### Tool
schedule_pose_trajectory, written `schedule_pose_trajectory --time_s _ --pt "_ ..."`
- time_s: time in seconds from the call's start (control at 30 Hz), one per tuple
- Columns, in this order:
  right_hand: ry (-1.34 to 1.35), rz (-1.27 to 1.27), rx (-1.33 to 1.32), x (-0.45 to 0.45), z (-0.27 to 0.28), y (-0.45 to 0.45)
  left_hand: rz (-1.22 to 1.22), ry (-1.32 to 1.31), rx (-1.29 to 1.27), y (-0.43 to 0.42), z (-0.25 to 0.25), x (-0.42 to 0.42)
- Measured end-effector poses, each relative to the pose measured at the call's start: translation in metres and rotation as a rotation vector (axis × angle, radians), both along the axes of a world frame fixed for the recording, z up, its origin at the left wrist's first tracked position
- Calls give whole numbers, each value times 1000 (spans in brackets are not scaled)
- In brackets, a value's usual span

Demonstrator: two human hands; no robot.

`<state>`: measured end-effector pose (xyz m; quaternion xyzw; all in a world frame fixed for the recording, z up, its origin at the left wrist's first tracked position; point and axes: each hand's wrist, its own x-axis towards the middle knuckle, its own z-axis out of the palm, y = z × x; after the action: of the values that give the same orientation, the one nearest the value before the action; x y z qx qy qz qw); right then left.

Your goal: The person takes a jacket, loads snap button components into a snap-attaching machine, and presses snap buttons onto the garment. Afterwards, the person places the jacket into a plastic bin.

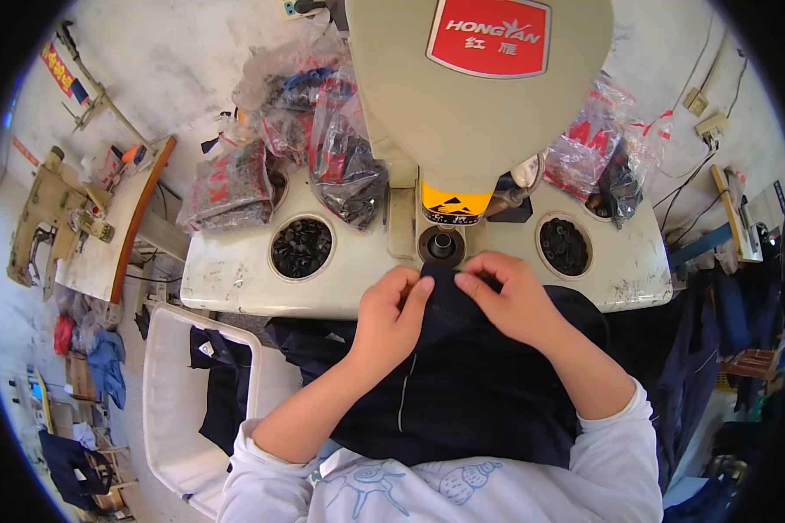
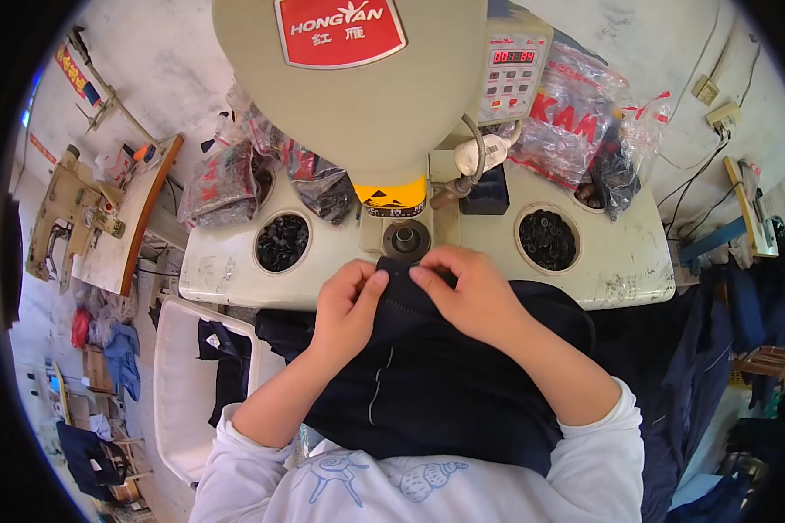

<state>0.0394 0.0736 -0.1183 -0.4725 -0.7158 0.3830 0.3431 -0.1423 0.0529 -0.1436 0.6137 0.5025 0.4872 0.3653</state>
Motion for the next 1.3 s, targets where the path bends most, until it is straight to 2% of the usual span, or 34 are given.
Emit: schedule_pose_trajectory --time_s 0.03,0.13,0.23,0.43,0.67,0.93,1.3 --pt "-18 -17 42 2 -1 8 53 44 93 7 2 4" --pt "-23 -70 70 1 3 28 51 55 39 35 3 7" --pt "-18 -120 100 -1 -2 39 62 69 121 49 2 9" --pt "24 -103 94 0 -11 44 58 94 101 50 6 8" --pt "41 -61 -18 1 -17 50 55 20 2 53 -8 6" --pt "15 -86 -130 1 -10 47 55 28 25 53 -10 6" --pt "57 -67 -150 2 -19 51 50 -25 6 53 -10 7"
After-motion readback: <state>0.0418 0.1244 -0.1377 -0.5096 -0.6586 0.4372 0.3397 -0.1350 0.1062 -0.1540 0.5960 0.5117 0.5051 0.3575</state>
